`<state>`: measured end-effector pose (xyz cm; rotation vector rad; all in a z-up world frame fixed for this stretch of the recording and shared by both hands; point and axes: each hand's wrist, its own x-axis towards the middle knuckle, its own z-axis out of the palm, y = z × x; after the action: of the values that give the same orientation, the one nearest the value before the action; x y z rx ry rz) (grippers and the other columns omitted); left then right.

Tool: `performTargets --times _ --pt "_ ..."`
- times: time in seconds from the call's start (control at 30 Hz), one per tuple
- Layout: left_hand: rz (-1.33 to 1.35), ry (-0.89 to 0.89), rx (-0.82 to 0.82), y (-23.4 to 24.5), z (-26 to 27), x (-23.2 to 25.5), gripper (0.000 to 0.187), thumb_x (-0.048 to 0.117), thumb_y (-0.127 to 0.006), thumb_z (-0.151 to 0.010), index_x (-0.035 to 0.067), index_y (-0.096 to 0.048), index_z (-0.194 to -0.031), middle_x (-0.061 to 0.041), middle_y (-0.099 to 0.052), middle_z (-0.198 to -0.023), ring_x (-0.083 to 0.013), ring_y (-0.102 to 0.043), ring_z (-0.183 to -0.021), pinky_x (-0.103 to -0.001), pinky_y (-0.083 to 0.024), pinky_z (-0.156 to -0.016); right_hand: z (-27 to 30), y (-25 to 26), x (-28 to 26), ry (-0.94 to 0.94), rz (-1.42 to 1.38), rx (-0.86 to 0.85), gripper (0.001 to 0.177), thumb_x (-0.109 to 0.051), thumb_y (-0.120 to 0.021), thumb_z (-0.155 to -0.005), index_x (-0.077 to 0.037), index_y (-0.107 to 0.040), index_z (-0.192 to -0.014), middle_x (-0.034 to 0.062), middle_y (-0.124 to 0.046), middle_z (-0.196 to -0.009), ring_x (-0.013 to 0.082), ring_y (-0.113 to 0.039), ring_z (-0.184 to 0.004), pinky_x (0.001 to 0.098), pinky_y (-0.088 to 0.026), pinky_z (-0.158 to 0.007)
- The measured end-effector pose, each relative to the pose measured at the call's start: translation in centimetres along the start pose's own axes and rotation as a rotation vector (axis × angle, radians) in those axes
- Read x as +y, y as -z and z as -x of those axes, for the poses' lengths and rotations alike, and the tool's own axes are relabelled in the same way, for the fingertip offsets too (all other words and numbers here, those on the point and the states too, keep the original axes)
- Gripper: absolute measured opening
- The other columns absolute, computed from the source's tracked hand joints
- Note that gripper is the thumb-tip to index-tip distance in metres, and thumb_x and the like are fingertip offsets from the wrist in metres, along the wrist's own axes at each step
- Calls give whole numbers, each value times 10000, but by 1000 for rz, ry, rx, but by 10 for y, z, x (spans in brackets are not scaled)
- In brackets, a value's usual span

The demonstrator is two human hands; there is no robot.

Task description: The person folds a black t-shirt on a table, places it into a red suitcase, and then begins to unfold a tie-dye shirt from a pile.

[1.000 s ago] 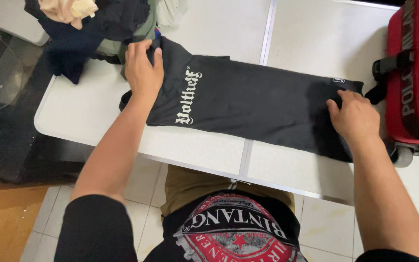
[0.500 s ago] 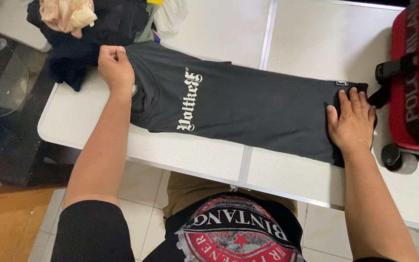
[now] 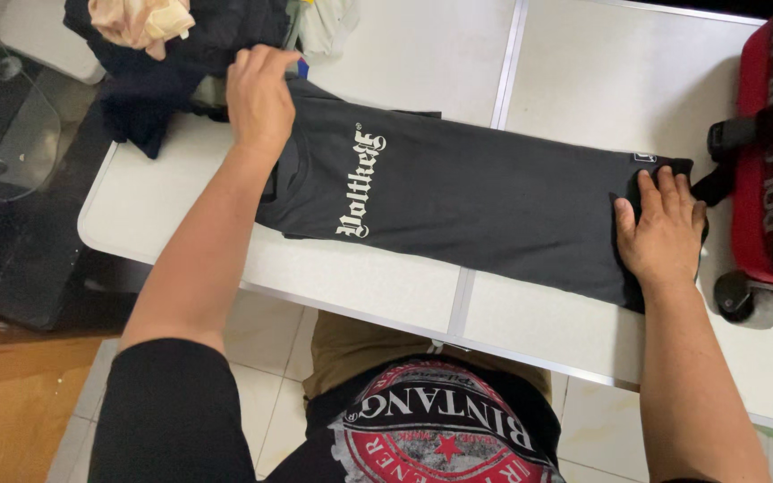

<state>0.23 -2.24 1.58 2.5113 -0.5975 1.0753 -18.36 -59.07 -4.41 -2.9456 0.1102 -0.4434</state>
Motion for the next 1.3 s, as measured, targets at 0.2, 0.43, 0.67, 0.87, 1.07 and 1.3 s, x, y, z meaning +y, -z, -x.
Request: performTargets --times 0.2,0.43,0.67,0.87,1.07,1.3 --pt "-223 -235 -385 -20 -35 -27 153 24 -715 -829 139 -763 -916 -31 -718 -939 -267 -601 -1011 -433 -381 -926 -1 5 -6 -21 -12 -26 628 -481 -429 -1101 -76 -454 -1580 187 -352 -1676 358 -250 -1571 627 -177 -1230" --pt "-666 -169 -231 -33 -51 -38 76 158 -668 -947 124 -720 -904 -57 -699 -957 -261 -581 -1027 -444 -364 -977 -1 9 -12 -104 27 -66 652 -528 -368 -1073 -133 -419 -1590 163 -292 -1692 414 -168 -1558 637 -98 -1227" --pt "-711 -209 -237 -34 -39 -26 127 169 -645 -935 154 -706 -1045 -52 -648 -981 -265 -543 -1046 -449 -350 -992 -2 10 -14 -126 2 -78 667 -547 -371 -1058 -151 -408 -1592 161 -270 -1695 431 -149 -1568 647 -91 -1218" --pt "-102 53 100 -14 -34 -5 93 177 -649 -1068 97 -697 -1069 -82 -668 -1005 -300 -596 -994 -430 -424 -876 -2 7 -10 -124 -16 -78 672 -540 -370 -1063 -138 -399 -1600 178 -260 -1698 453 -153 -1556 644 -86 -1223" --pt "188 414 -212 71 57 14 196 208 -599 -1063 56 -704 -996 -81 -714 -834 -305 -667 -811 -433 -507 -753 -2 4 -7 -102 -18 -60 662 -527 -374 -1065 -127 -404 -1592 197 -257 -1702 448 -150 -1568 652 -83 -1216" --pt "-113 292 -605 122 106 16 299 328 -641 -1003 76 -770 -908 -59 -746 -850 -294 -616 -882 -446 -431 -886 -1 2 -6 -101 -8 -66 662 -525 -375 -1089 -119 -412 -1611 201 -281 -1706 443 -148 -1586 662 -96 -1234"
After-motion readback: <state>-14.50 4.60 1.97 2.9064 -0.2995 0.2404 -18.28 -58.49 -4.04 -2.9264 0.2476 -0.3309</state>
